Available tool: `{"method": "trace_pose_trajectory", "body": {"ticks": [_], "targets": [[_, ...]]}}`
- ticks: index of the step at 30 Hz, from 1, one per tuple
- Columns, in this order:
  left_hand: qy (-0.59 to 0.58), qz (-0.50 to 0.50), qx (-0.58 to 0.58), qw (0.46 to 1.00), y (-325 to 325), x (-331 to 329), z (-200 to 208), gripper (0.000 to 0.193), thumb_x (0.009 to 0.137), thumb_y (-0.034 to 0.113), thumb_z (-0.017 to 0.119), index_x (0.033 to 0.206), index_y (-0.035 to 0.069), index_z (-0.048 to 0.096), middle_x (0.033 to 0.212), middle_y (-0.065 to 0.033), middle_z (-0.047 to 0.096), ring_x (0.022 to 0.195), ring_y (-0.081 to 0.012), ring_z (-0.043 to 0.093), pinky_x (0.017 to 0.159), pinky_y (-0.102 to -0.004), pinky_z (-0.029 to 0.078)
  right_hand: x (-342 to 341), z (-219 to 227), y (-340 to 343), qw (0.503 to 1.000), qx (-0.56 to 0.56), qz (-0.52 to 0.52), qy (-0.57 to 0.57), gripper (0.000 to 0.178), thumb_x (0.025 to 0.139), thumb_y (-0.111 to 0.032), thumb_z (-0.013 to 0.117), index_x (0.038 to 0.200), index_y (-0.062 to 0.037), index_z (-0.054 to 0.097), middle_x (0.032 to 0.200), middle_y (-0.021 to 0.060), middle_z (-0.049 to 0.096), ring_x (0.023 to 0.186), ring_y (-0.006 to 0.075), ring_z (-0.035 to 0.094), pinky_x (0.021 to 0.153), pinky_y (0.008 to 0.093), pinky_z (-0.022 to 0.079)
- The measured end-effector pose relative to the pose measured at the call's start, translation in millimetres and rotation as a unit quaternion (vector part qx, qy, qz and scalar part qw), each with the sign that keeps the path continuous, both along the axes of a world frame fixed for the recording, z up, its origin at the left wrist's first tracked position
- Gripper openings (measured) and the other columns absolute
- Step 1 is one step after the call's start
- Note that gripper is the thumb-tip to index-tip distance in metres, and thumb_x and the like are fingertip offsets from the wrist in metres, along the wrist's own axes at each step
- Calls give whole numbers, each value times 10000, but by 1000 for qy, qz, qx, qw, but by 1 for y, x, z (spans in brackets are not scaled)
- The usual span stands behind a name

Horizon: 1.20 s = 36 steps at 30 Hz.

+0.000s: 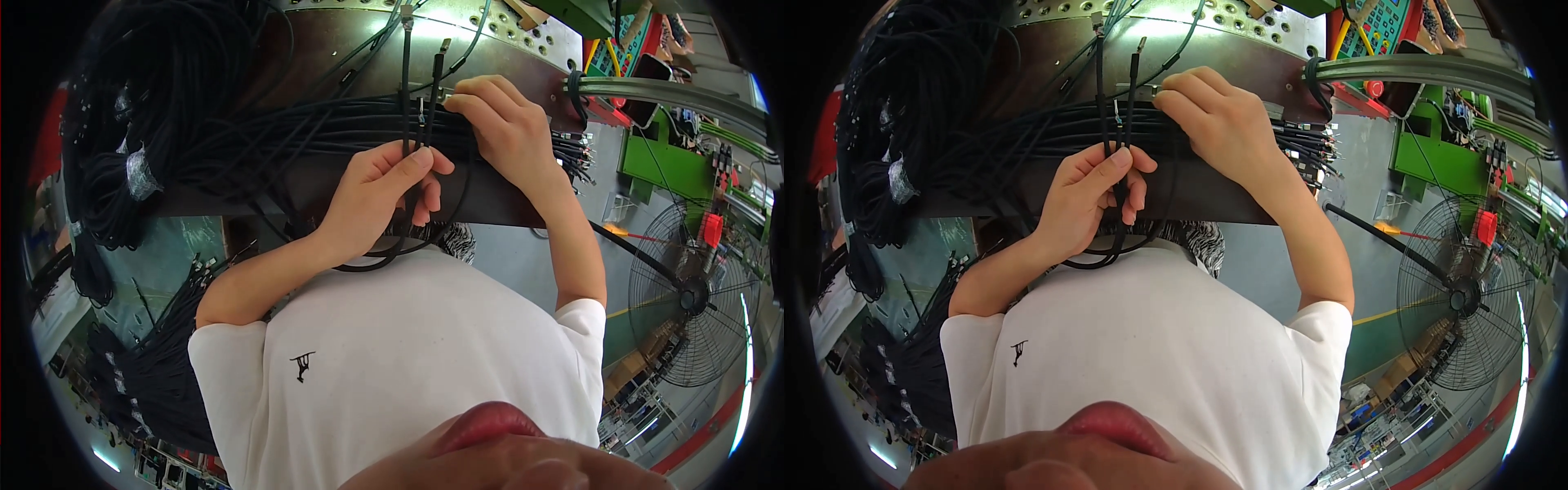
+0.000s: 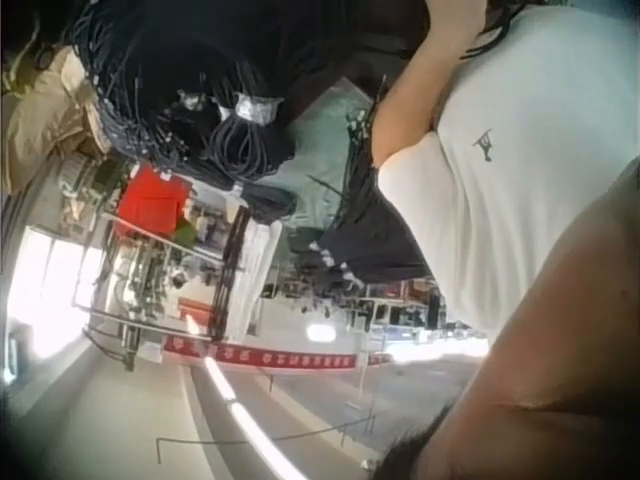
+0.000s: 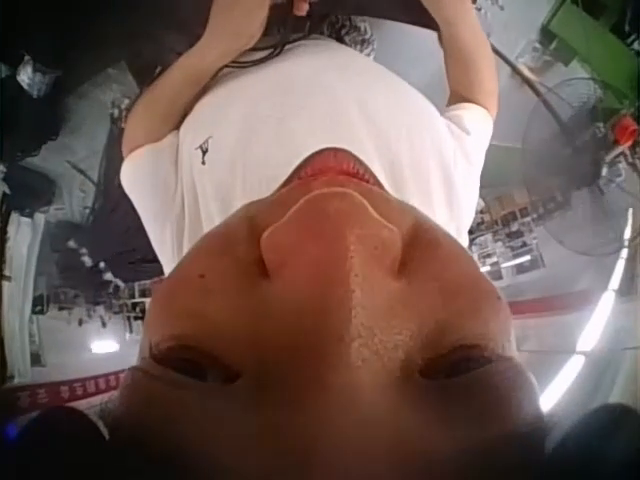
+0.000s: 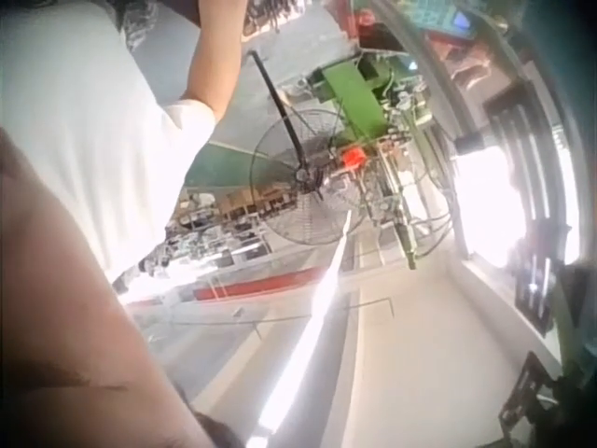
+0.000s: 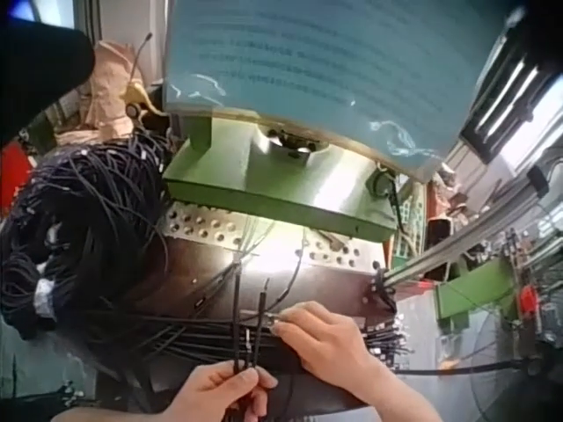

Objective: Testing electronic cables by inserting connectors into a testing fixture and organizing them on a workbench.

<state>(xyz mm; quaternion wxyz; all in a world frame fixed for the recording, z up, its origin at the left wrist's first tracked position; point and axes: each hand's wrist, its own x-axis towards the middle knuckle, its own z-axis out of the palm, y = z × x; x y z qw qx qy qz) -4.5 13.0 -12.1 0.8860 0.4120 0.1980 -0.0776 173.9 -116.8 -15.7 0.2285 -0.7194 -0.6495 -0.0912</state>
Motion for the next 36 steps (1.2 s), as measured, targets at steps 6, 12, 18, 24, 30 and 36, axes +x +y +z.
{"method": "trace_pose_trajectory", "body": {"ticks": [6, 12, 18, 24, 30, 36], "targets": [[-5, -10, 0, 1000, -4, 0, 0, 336, 1051, 294, 476, 1065, 3, 643, 742, -53, 613, 615, -97, 555, 549, -226, 464, -1, -1, 3, 1000, -17, -15, -11, 239, 717, -19, 656, 930, -126, 638, 1008, -38, 651, 929, 158, 647, 609, 285, 548], [-35, -53, 83, 995, -11, 2, 4, 360, 1062, 301, 450, 1089, -10, 630, 713, -31, 576, 620, -74, 514, 572, -219, 428, -2, 25, -5, 859, 33, -157, 486, 222, 916, -170, 681, 1120, -93, 724, 1045, 44, 694, 911, 137, 620, 789, 288, 481], [-38, 32, 139, 989, -12, 11, 5, 387, 1078, 322, 403, 1106, 3, 620, 686, 12, 515, 615, -52, 439, 581, -199, 359, -42, 20, -8, 866, 40, -129, 482, 149, 917, -135, 668, 1022, -44, 722, 933, 69, 673, 874, 178, 615, 797, 298, 488], [-26, -46, 122, 991, -14, 12, 11, 379, 1072, 309, 429, 1074, -13, 628, 674, 8, 531, 597, -55, 449, 572, -200, 372, -1, 17, -4, 979, 141, -127, -79, 352, 745, -35, 749, 1076, -91, 644, 915, 63, 635, 849, 255, 605, 712, 364, 504], [-150, 93, 279, 944, -6, 10, 22, 394, 1081, 281, 372, 1111, -21, 624, 716, -41, 607, 583, -76, 514, 555, -210, 432, -5, -16, -16, 973, 116, -145, 134, 219, 778, 22, 684, 976, -46, 621, 962, 85, 655, 896, 284, 623, 743, 375, 518], [-102, -61, 41, 992, -2, 17, 22, 476, 1085, 336, 308, 1150, -45, 587, 671, -83, 595, 505, -106, 497, 477, -223, 413, -13, -18, -13, 984, 71, -148, 68, 229, 769, 10, 674, 973, -64, 599, 974, 67, 645, 928, 285, 628, 760, 379, 527]]}}
